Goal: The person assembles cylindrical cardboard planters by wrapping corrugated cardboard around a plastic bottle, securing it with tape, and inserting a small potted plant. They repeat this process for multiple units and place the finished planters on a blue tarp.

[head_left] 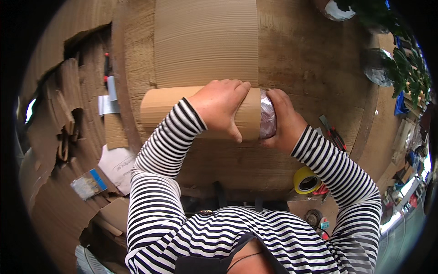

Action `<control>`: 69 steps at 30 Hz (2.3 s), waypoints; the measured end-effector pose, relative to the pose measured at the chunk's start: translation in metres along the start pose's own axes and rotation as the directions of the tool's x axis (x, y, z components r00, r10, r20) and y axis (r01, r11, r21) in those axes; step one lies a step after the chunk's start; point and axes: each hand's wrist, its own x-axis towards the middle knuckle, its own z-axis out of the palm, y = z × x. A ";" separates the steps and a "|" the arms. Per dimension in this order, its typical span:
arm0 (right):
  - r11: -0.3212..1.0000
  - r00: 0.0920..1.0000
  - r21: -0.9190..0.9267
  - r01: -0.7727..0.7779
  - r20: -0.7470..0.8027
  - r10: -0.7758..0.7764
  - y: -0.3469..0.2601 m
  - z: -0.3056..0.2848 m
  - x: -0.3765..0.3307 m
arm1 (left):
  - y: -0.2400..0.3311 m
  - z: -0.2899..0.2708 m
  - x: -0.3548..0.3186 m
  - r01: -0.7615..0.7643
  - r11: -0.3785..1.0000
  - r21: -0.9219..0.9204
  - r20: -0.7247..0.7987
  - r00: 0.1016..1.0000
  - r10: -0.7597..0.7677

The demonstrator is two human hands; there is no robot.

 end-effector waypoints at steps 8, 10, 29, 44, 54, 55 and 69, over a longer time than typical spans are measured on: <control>0.977 0.981 -0.085 0.194 -0.010 -0.196 0.009 -0.008 0.007 | -0.008 -0.002 0.001 -0.030 0.999 -0.036 0.018 0.999 0.031; 0.972 0.975 -0.080 0.221 0.019 -0.220 0.010 -0.013 0.012 | -0.009 -0.003 0.002 -0.023 0.998 -0.064 0.041 0.999 0.025; 0.966 0.966 -0.104 0.238 -0.081 -0.247 0.008 0.054 -0.062 | 0.044 0.082 -0.053 -0.045 0.995 0.086 -0.229 0.971 0.064; 0.777 0.957 -0.625 0.073 -0.175 -0.230 -0.018 0.113 -0.073 | 0.060 0.126 -0.070 0.034 0.995 0.095 -0.404 0.915 0.008; 0.817 0.968 -0.565 -0.115 0.121 0.220 -0.069 0.042 -0.024 | 0.036 0.061 -0.040 0.172 0.985 0.031 0.024 0.985 -0.173; 0.813 0.969 -0.572 -0.110 0.121 0.217 -0.070 0.042 -0.022 | 0.033 0.055 -0.040 0.212 0.971 0.114 0.127 0.966 -0.225; 0.876 0.925 -0.477 -0.064 0.301 0.232 -0.056 0.010 0.015 | -0.063 0.022 -0.082 0.429 0.902 -0.047 0.307 0.866 -0.396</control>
